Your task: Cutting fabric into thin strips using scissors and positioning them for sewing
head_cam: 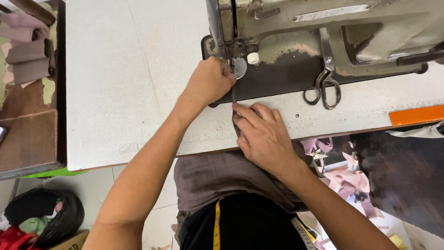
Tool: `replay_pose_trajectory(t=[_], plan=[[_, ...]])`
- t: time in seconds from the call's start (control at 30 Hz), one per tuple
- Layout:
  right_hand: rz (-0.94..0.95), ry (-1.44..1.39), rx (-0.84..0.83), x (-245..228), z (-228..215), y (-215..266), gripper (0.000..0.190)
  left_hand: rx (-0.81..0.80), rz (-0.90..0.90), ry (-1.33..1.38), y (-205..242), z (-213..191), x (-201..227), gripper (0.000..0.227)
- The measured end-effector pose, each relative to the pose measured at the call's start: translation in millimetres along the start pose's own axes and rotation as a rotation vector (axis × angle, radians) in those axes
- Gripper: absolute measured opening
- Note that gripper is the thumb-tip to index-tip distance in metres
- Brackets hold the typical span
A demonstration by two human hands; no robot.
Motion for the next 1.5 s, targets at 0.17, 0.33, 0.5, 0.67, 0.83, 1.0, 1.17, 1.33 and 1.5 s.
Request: replay_pose_trajectory(t=[0.17, 0.33, 0.5, 0.67, 0.83, 1.0, 1.17, 1.33, 1.5], plan=[[0.009, -0.007, -0.003, 0, 2, 2, 0.033, 0.154, 0.131, -0.402, 7, 12, 22, 0.013], [0.007, -0.009, 0.014, -2, -5, -1, 0.025, 0.111, 0.315, 0.025, 61, -11, 36, 0.017], [0.006, -0.026, 0.005, -3, -6, 0, 0.029, 0.333, 0.482, 0.066, 75, -49, 7, 0.011], [0.000, -0.036, -0.006, -3, -6, -5, 0.031, 0.324, 0.576, -0.095, 77, -39, 5, 0.029], [-0.009, -0.026, -0.053, 1, -1, -7, 0.032, 0.338, 0.575, -0.123, 70, -42, 8, 0.028], [-0.014, -0.010, -0.087, 9, 4, -15, 0.032, 0.357, 0.600, -0.147, 69, -40, 8, 0.029], [-0.030, 0.022, -0.094, 16, 4, -26, 0.029, 0.342, 0.589, -0.185, 68, -36, 8, 0.033], [-0.035, 0.035, -0.077, 27, 10, -35, 0.028, 0.340, 0.588, -0.195, 65, -36, 8, 0.033], [-0.041, 0.056, -0.042, 36, 17, -43, 0.028, 0.331, 0.578, -0.206, 65, -33, 6, 0.034]])
Point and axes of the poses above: each hand's wrist, its own y-axis away from the middle knuckle, its own z-axis out of the palm, x = y × z, the point moved 9 cm from there along -y, towards the middle knuckle, and after that the axes turned 10 degrees about -z, right-handed, at the moved point
